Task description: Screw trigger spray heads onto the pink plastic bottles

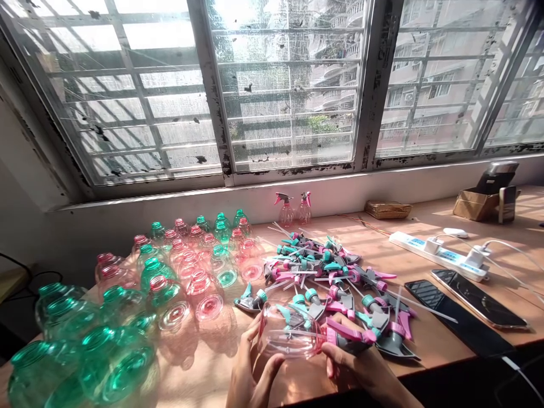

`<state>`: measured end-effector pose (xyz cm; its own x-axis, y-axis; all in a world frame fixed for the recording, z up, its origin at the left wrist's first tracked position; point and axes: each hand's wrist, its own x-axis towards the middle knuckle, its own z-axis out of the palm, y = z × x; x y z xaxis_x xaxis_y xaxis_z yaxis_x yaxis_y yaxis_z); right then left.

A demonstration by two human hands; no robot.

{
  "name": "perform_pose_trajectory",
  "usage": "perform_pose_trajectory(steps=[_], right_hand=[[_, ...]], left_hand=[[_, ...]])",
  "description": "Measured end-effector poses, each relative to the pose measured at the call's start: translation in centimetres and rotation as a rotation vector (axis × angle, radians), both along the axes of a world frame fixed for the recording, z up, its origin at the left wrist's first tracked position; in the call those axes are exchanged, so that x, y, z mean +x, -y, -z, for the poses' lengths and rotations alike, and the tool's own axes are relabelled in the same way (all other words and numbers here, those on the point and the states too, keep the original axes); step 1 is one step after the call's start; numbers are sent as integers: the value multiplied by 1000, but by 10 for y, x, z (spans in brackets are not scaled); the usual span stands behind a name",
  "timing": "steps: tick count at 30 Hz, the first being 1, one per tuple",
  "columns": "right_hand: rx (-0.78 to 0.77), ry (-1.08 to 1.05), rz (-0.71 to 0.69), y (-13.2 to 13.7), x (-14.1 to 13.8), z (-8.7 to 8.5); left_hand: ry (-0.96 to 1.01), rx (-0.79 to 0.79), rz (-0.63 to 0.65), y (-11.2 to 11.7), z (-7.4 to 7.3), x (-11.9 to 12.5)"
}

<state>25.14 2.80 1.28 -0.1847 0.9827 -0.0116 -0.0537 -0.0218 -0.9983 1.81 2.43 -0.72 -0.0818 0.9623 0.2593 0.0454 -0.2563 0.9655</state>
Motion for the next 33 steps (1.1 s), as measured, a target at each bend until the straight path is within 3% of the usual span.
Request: perform_pose_trajectory(steps=[7, 14, 20, 24, 33], right_hand=[[-45, -16, 4, 2, 3, 3], [90, -176, -46, 1, 5, 1], [22, -257, -121, 1, 2, 1], [37, -239, -90, -1, 3, 6], [-59, -163, -11, 3, 5, 8]], left_hand=[[36, -4, 46, 1, -3, 1], [-18, 30, 44, 0, 6, -2], [115, -32, 35, 10, -8, 3], [108, 19, 6, 11, -16, 5], [-29, 32, -13, 9, -9, 1]])
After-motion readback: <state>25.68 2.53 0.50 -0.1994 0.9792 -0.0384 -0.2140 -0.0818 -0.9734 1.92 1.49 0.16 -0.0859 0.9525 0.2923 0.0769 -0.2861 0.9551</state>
